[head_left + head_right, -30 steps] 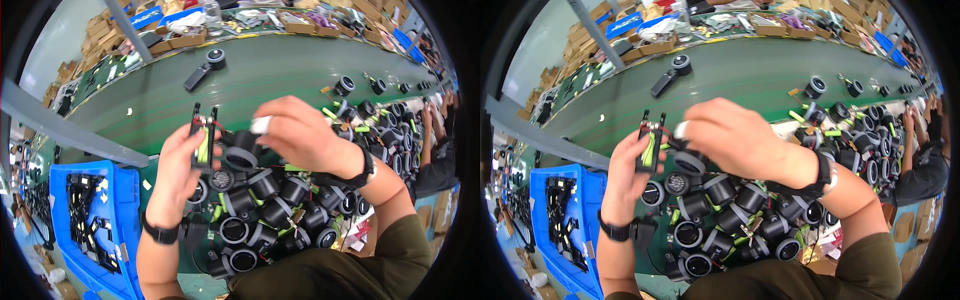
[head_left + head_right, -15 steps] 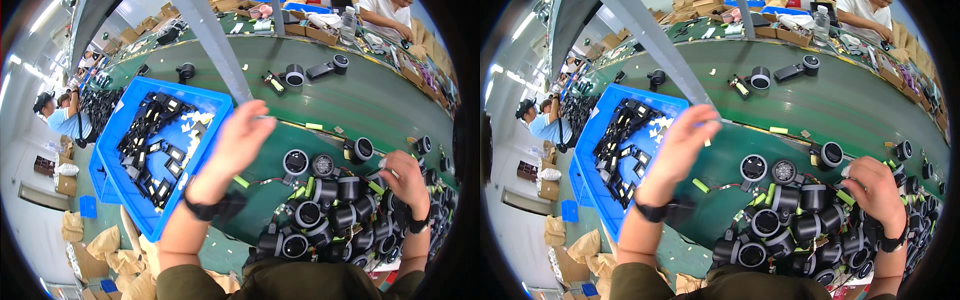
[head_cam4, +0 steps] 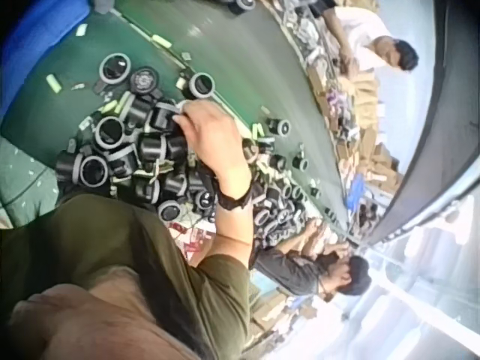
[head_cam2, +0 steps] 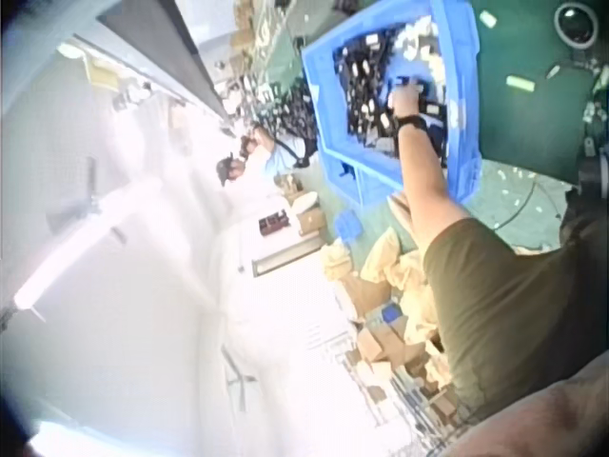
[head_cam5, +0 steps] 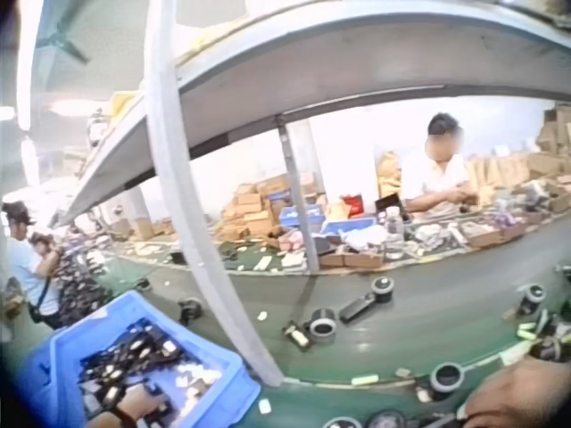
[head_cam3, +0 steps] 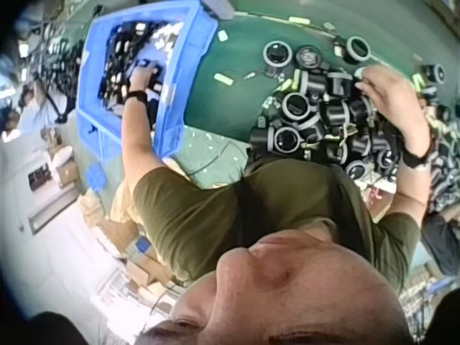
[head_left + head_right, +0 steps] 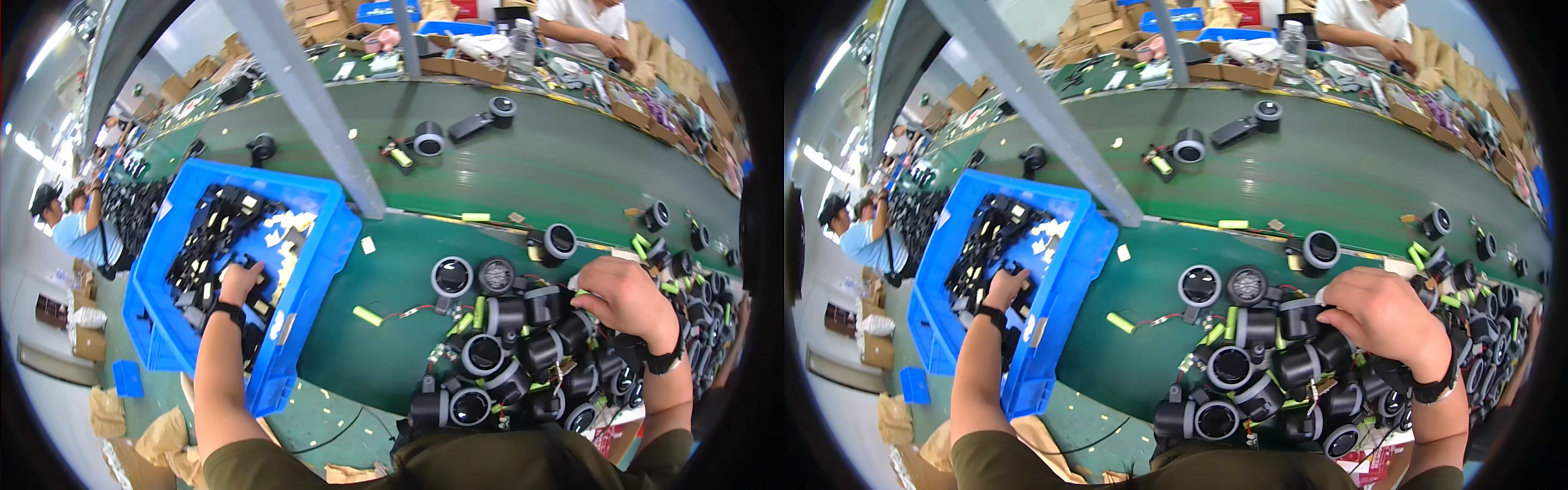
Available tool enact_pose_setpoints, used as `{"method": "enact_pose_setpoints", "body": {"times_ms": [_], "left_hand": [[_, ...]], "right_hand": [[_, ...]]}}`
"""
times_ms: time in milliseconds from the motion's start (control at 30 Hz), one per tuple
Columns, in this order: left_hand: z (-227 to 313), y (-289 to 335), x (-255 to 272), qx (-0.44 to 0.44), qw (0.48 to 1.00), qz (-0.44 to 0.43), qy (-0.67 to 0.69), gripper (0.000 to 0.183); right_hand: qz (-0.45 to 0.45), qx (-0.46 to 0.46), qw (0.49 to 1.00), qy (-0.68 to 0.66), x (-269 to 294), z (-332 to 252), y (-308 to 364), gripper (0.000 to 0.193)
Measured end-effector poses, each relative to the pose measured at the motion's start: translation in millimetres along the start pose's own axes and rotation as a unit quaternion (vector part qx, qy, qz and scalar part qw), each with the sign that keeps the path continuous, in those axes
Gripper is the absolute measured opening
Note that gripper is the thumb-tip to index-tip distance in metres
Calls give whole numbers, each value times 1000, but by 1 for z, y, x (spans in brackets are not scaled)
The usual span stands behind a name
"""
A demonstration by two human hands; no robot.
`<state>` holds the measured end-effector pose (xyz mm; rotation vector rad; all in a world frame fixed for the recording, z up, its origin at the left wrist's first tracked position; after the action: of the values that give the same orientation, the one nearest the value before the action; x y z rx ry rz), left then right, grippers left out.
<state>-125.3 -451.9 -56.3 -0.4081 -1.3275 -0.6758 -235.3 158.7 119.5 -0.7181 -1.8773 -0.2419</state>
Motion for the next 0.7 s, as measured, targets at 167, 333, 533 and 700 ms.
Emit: {"method": "enact_pose_setpoints", "body": {"times_ms": [167,333,533,700], "left_hand": [[60,21,23,-25,980,36,-193,34],[153,97,102,-84,871,-106,471,23],[323,271,85,-203,618,-309,694,39],[375,296,34,-117,509,-372,768,46]], "right_hand": [[-10,-27,999,16,-1,15,10,16],[-16,8,1000,-16,0,4,-2,15],[203,160,956,-142,16,-31,-17,14],[270,167,940,-125,-13,-45,-33,17]]}}
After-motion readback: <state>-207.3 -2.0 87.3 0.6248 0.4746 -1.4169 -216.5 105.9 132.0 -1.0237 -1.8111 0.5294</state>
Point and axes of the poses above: each hand's wrist, its own y-axis away from the middle knuckle, its own x-axis out of the back of the hand, z = x × y, the point moved 6 cm from there along -y, towards the middle knuckle, and after that the axes turned 1 degree about -z, right-handed, at the moved point
